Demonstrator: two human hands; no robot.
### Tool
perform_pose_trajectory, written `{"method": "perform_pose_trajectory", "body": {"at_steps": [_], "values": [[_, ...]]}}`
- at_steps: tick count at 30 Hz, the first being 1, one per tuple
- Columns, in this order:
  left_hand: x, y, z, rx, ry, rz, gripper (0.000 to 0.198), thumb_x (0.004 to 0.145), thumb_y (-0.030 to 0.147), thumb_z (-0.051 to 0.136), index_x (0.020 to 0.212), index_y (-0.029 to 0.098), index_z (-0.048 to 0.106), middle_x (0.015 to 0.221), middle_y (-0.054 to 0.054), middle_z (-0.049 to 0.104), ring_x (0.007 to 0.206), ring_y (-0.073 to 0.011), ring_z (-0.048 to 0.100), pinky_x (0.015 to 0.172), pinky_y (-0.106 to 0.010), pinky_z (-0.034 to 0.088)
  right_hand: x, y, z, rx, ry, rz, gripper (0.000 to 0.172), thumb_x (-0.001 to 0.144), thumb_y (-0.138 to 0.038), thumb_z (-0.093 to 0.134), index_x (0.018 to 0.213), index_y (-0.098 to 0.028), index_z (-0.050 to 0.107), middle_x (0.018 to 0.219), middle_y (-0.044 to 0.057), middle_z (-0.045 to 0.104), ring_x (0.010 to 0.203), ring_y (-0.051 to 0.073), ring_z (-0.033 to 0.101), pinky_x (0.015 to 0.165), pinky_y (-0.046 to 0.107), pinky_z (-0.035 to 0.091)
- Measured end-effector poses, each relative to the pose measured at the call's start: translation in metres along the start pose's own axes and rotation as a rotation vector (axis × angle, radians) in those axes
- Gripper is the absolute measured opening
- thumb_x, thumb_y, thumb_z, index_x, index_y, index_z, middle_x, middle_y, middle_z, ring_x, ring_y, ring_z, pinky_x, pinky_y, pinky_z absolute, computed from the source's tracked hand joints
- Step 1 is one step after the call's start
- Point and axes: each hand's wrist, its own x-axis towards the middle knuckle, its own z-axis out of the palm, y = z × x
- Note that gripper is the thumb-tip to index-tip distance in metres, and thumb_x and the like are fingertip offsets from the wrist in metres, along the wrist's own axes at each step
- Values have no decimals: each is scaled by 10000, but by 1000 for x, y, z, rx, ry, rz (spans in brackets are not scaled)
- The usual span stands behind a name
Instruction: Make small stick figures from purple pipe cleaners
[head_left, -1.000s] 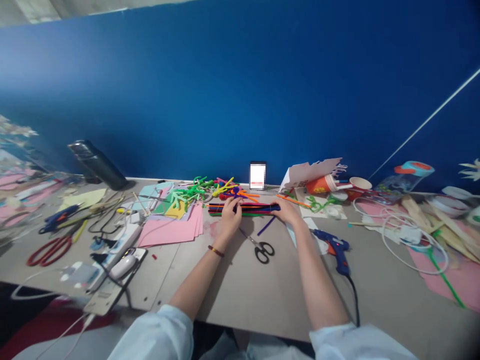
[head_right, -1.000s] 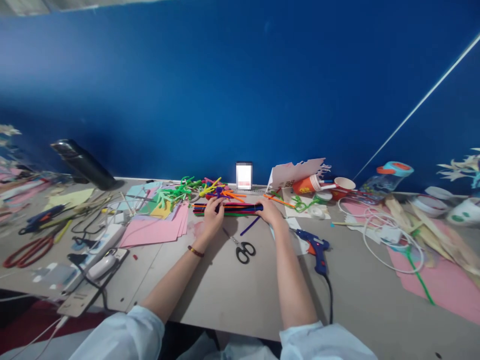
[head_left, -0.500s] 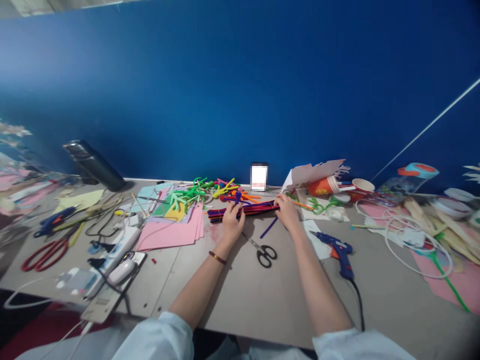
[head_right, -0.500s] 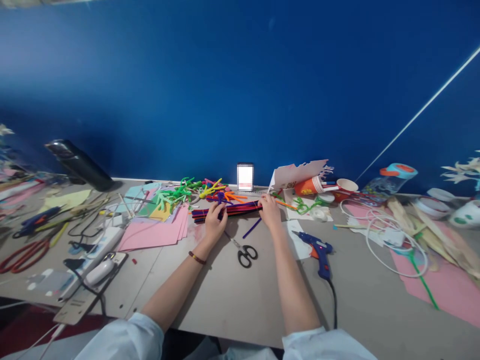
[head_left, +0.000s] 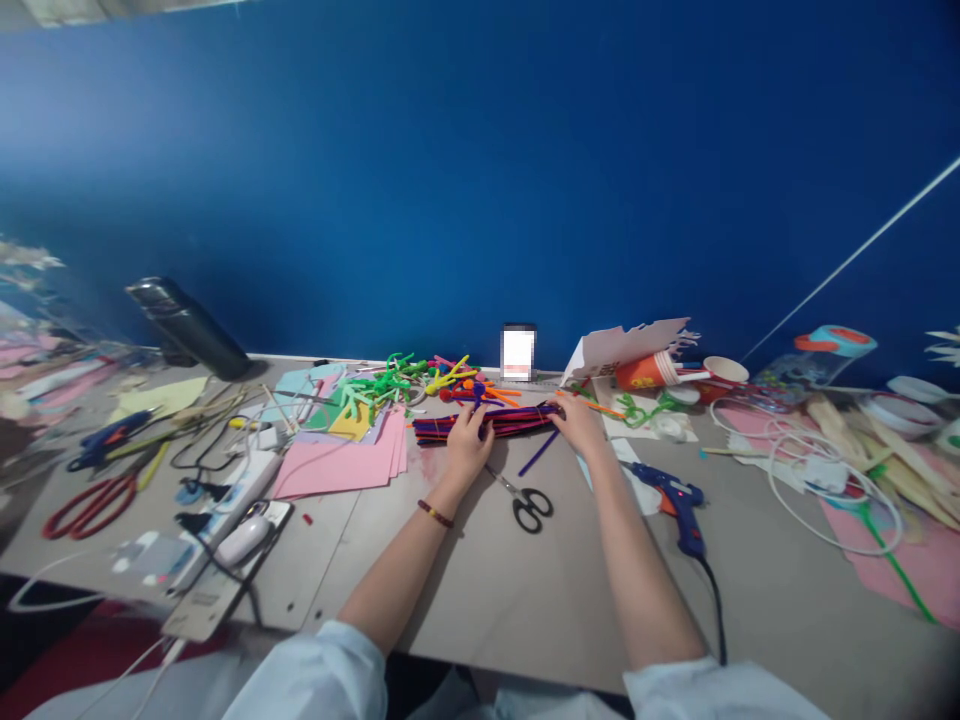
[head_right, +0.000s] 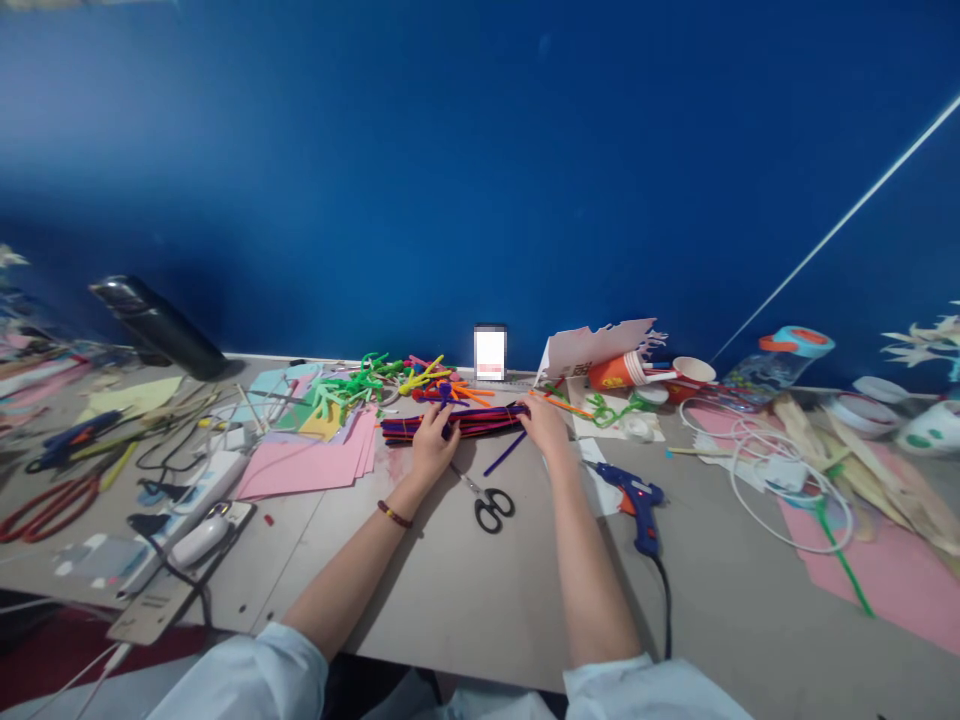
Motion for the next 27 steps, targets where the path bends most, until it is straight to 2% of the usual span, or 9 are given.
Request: {"method": "perform_pose_trajectory", "body": {"at_steps": [3, 5, 8, 14, 16, 19, 22, 27], "values": [[1, 2, 2, 15, 25, 86, 299, 790, 189, 556, 1080, 163, 622, 1075, -143, 612, 1014, -258, 591, 871, -410, 494, -1, 2, 4, 9, 28, -29, 156, 779, -138, 551, 877, -215, 644, 939, 49, 654, 879, 210, 584, 756, 309, 432], [1, 3, 3, -1, 10, 109, 297, 790, 182, 554, 1081, 166, 616, 1098, -143, 609, 1022, -254, 592, 873, -404, 499, -1, 3, 4, 24, 27, -29, 110, 782, -156, 547, 812, -213, 636, 869, 41, 658, 839, 207, 585, 724, 298, 426], [0, 3, 5, -43, -32, 102, 307, 816, 180, 524, 1115, 161, 592, 1151, -145, 590, 1042, -235, 590, 871, -367, 512, -2, 4, 1, 57, 14, 2, 89, 797, -195, 535, 778, -219, 619, 803, 35, 661, 781, 202, 587, 675, 281, 412], [-2, -2, 7, -25, -39, 65, 343, 814, 175, 534, 1155, 173, 571, 1165, -139, 584, 1105, -252, 563, 919, -401, 498, -1, 15, 3, 229, 31, 27, 86, 809, -216, 482, 780, -223, 562, 774, 20, 644, 730, 186, 584, 662, 279, 428], [-2, -4, 9, -17, -37, 68, 337, 814, 167, 530, 1148, 165, 576, 1164, -145, 586, 1100, -255, 568, 925, -407, 496, 1, 22, 6, 325, 45, 97, 70, 807, -222, 479, 784, -226, 545, 758, 9, 632, 700, 174, 584, 661, 283, 451], [-2, -5, 11, -6, -46, 77, 331, 820, 150, 512, 1144, 150, 578, 1163, -158, 587, 1087, -258, 577, 935, -422, 489, 5, 34, 9, 524, 73, 279, 16, 774, -231, 533, 760, -223, 534, 740, -8, 622, 661, 153, 588, 643, 283, 486], [-3, -5, 13, -16, -62, 73, 335, 823, 139, 505, 1149, 165, 579, 1163, -153, 589, 1079, -254, 582, 932, -424, 492, 6, 43, 9, 699, 128, 437, 54, 738, -221, 590, 738, -210, 537, 708, -19, 616, 629, 135, 594, 617, 276, 508], [-3, -8, 16, -30, -49, 49, 315, 826, 142, 505, 1123, 183, 600, 1161, -133, 597, 1067, -242, 590, 911, -399, 508, 4, 51, 6, 850, 200, 563, 90, 751, -207, 586, 744, -206, 497, 650, -16, 621, 591, 132, 637, 497, 226, 510]]}}
